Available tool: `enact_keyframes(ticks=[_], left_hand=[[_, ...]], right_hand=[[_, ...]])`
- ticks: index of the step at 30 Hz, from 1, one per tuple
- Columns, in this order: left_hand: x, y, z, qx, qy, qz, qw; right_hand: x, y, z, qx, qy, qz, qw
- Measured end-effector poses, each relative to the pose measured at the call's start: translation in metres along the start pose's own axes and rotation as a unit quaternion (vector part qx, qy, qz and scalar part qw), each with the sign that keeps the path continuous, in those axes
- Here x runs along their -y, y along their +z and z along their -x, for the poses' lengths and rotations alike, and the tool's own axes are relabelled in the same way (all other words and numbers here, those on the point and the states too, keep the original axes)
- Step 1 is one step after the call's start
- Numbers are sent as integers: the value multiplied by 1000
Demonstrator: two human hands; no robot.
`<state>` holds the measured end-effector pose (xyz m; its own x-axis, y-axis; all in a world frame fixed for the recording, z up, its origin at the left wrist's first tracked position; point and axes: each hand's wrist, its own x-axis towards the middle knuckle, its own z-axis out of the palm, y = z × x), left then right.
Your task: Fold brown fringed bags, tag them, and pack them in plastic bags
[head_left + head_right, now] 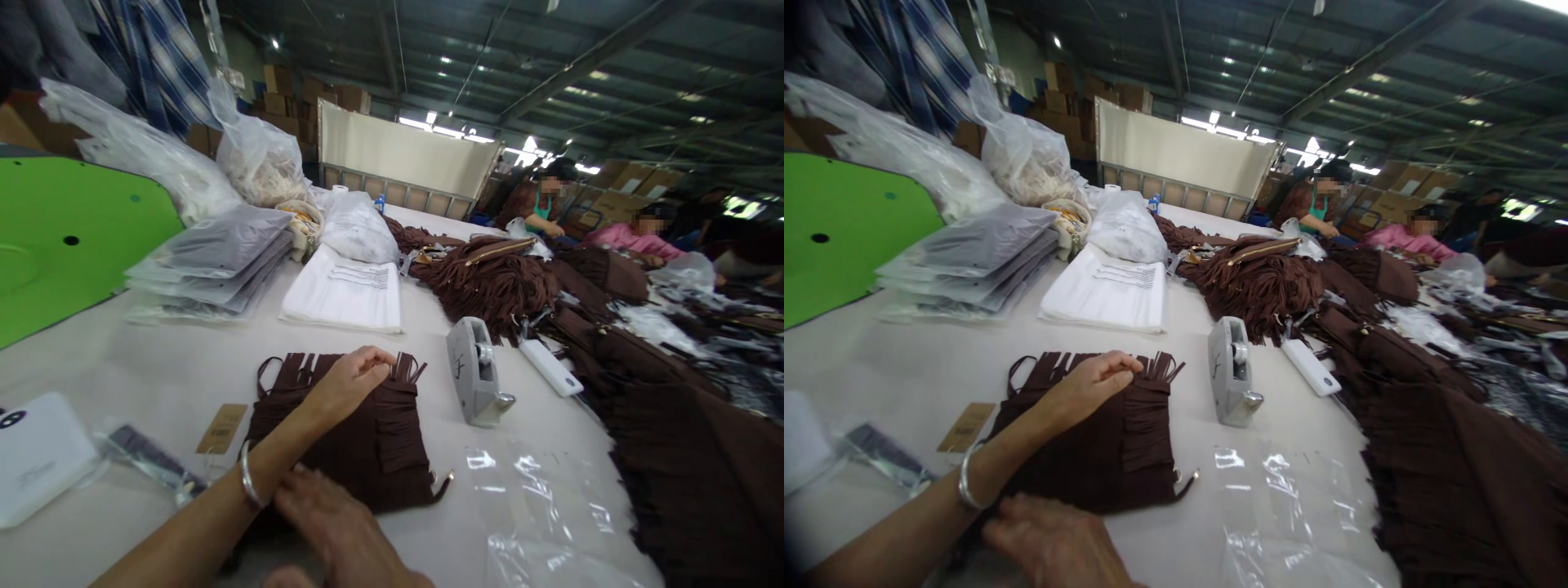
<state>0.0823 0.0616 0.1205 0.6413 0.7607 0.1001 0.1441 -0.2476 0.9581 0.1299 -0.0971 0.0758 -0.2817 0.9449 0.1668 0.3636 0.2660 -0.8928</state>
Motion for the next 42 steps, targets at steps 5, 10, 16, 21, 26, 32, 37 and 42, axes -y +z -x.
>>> enact_keyframes(ticks=[5, 10, 16, 21, 26, 32, 37, 42], left_hand=[[-1, -1, 31, 117, 88, -228, 963], [17, 15, 56, 155, 150, -391, 895], [34, 30, 51, 107, 150, -432, 883], [39, 23, 51, 112, 161, -405, 893], [27, 11, 57, 130, 159, -377, 903], [28, 9, 66, 143, 174, -388, 894], [28, -2, 81, 197, 130, -384, 892], [27, -15, 79, 118, 102, -347, 925]], right_hand=[[-13, -31, 43, -101, -5, 148, 984], [-47, -74, 66, -199, 80, 376, 901], [-60, -68, 43, -114, 104, 521, 840], [-61, -77, 38, -95, 70, 551, 826], [-47, -81, 51, -114, 15, 417, 902], [-46, -72, 45, -135, -55, 403, 903], [-95, -56, 40, -93, -130, 411, 898], [-103, -84, 33, -181, 114, 249, 944]])
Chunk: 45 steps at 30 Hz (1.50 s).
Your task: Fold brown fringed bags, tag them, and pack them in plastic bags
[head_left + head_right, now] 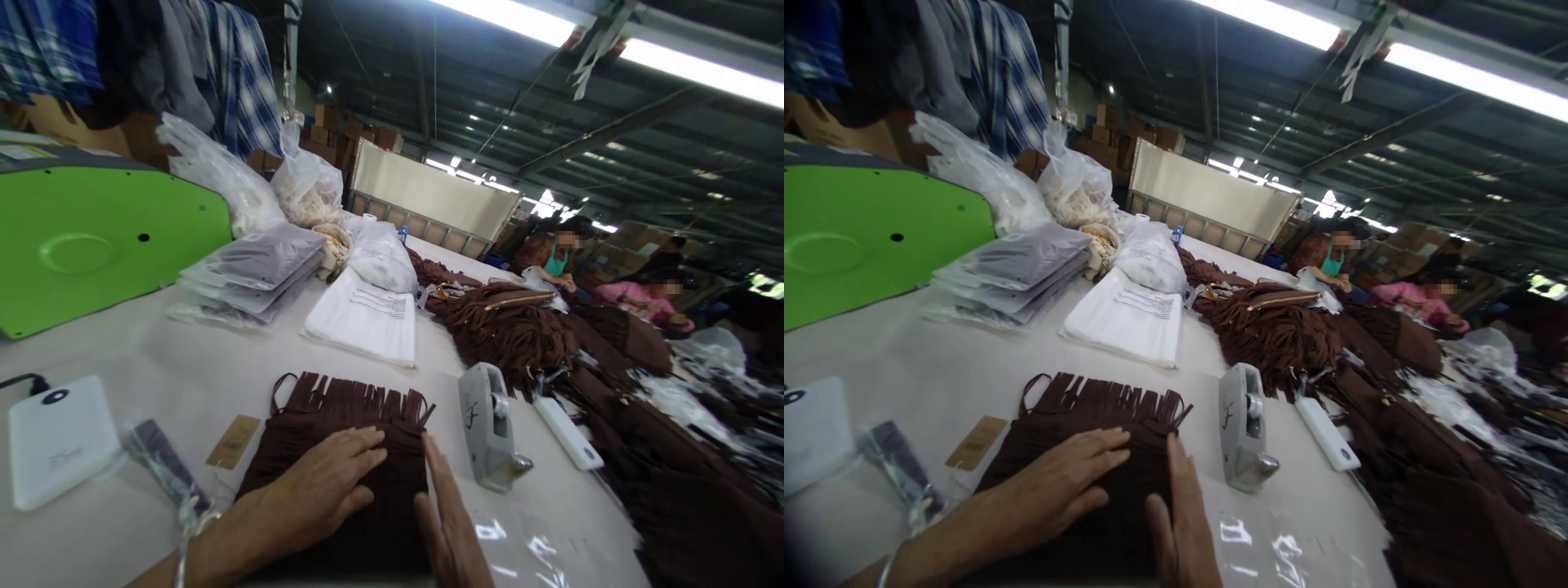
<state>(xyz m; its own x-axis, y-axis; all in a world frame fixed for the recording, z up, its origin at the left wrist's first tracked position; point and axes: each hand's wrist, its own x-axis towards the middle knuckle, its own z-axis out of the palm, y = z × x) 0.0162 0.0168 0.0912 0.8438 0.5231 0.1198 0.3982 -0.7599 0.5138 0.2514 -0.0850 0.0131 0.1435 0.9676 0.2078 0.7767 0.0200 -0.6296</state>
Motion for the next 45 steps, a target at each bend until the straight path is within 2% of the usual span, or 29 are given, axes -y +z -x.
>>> enact_keyframes(ticks=[2, 3, 5, 7, 10, 14, 19, 24, 29, 33, 36, 38, 40, 43, 45], left_hand=[[6, 6, -7, -28, -18, 18, 999], [10, 10, -11, -39, -27, 28, 998], [15, 17, -22, -57, -43, 48, 996], [20, 20, -34, -77, -56, 58, 994], [23, 15, -56, -91, -63, 65, 992], [26, 10, -85, -33, -67, 12, 997], [26, 19, -104, 19, -76, -90, 993], [14, 13, -104, 16, -78, -124, 989], [0, 3, -90, 7, -73, -130, 989], [-2, 12, -80, 41, -126, -121, 984], [-2, 18, -76, 56, -130, -139, 980], [0, 9, -73, 43, -117, -125, 984], [10, -13, -65, -2, -133, -106, 985], [45, -56, -43, -82, -242, -131, 958], [75, -79, -22, -84, -328, -158, 928]], right_hand=[[3, -12, -17, -13, 122, -53, 991], [6, -15, -26, -14, 156, -79, 984], [12, -15, -37, -6, 180, -119, 977], [17, -10, -41, 13, 171, -133, 976], [19, 0, -38, 20, 165, -111, 980], [9, 15, -30, 17, 120, -52, 991], [-5, 30, -26, -1, 34, 34, 999], [-7, 32, -26, -4, 0, 74, 997], [-4, 23, -28, 8, -38, 102, 994], [0, 18, -31, 54, -81, 124, 987], [5, 15, -34, 88, -76, 110, 987], [6, 7, -38, 90, -48, 64, 993], [1, -9, -43, 50, 15, -5, 999], [-21, -37, -58, -19, 166, -94, 981], [-41, -50, -73, 6, 252, -158, 955]])
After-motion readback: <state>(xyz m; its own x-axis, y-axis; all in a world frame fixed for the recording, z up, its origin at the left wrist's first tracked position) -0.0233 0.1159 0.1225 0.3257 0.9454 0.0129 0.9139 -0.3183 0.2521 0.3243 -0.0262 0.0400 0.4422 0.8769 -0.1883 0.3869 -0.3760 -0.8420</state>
